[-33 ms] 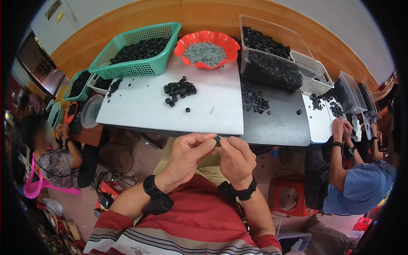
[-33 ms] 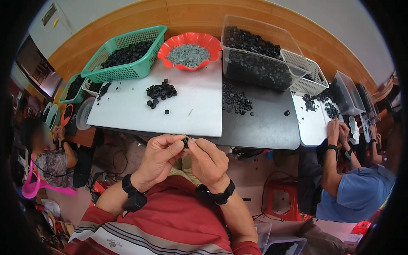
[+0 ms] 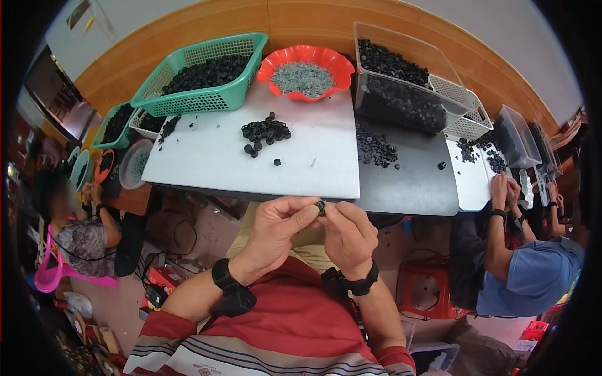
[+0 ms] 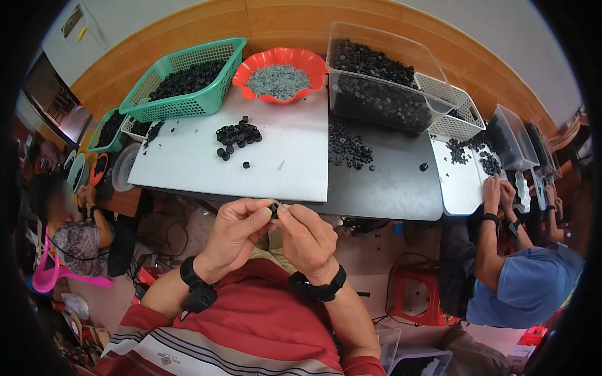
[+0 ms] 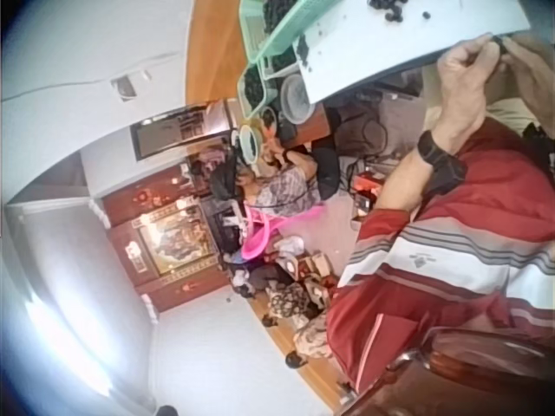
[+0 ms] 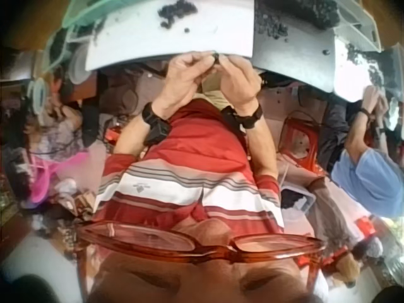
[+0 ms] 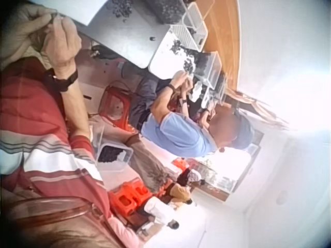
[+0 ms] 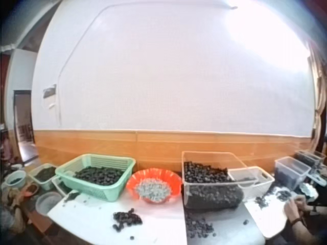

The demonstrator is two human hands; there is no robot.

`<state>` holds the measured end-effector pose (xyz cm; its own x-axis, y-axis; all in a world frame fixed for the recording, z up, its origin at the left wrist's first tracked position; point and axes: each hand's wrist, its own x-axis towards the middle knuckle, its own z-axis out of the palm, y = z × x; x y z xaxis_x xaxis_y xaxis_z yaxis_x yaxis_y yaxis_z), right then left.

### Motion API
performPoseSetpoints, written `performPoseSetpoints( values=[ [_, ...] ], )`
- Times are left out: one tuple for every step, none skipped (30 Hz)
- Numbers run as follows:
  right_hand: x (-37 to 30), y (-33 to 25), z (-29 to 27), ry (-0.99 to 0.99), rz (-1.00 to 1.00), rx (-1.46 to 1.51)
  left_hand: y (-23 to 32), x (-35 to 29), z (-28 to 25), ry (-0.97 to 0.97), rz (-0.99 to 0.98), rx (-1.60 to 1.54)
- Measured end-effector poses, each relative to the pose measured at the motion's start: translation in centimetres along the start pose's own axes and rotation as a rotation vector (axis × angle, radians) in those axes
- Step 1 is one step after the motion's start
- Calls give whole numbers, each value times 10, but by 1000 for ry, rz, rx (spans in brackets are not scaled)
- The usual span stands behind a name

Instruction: Manually assemble or sort small black plastic/rubber components into containers at a workstation.

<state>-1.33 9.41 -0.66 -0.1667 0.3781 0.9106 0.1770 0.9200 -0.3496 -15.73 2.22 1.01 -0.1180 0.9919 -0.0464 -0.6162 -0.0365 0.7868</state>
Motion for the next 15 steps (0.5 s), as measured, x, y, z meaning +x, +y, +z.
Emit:
performPoseSetpoints(
  values=[
    [0,0,0,5,-2,-13,-2,0,0,5,-1,-19],
    [-1,0,1,4,-2,-13,-3,0,-1,10,-1,-39],
    [-2,0,1,4,3,-15,-3,0,-1,10,-1,-40],
    [-2,0,1,3,9,-15,-3,0,-1,6,1,-39],
    [-2,0,1,1,9,-14,-3,1,-2,2,2,-39],
    [-1,-1,1,-7,19,-2,-3,1,-2,3,2,-40],
    [0,-1,0,-15,30,10,-4,1,-3,0,12,-33],
    [1,-2,0,-16,30,10,-5,1,-4,-4,22,-27],
    [2,-4,0,-18,55,46,-5,1,-4,-3,22,-28],
    [2,-5,0,-18,81,81,-6,1,-4,-7,36,-10],
    [2,-5,0,-18,81,81,-6,1,-5,-11,50,8],
    [1,-5,-1,-18,98,117,-5,1,-4,-11,50,8],
    [1,-5,-1,-18,114,154,-5,1,-4,-17,56,20],
    [0,-5,-1,-18,114,154,-4,1,-4,-22,62,31],
    [0,-5,0,-18,118,166,-4,1,-4,-22,63,31]
  ],
)
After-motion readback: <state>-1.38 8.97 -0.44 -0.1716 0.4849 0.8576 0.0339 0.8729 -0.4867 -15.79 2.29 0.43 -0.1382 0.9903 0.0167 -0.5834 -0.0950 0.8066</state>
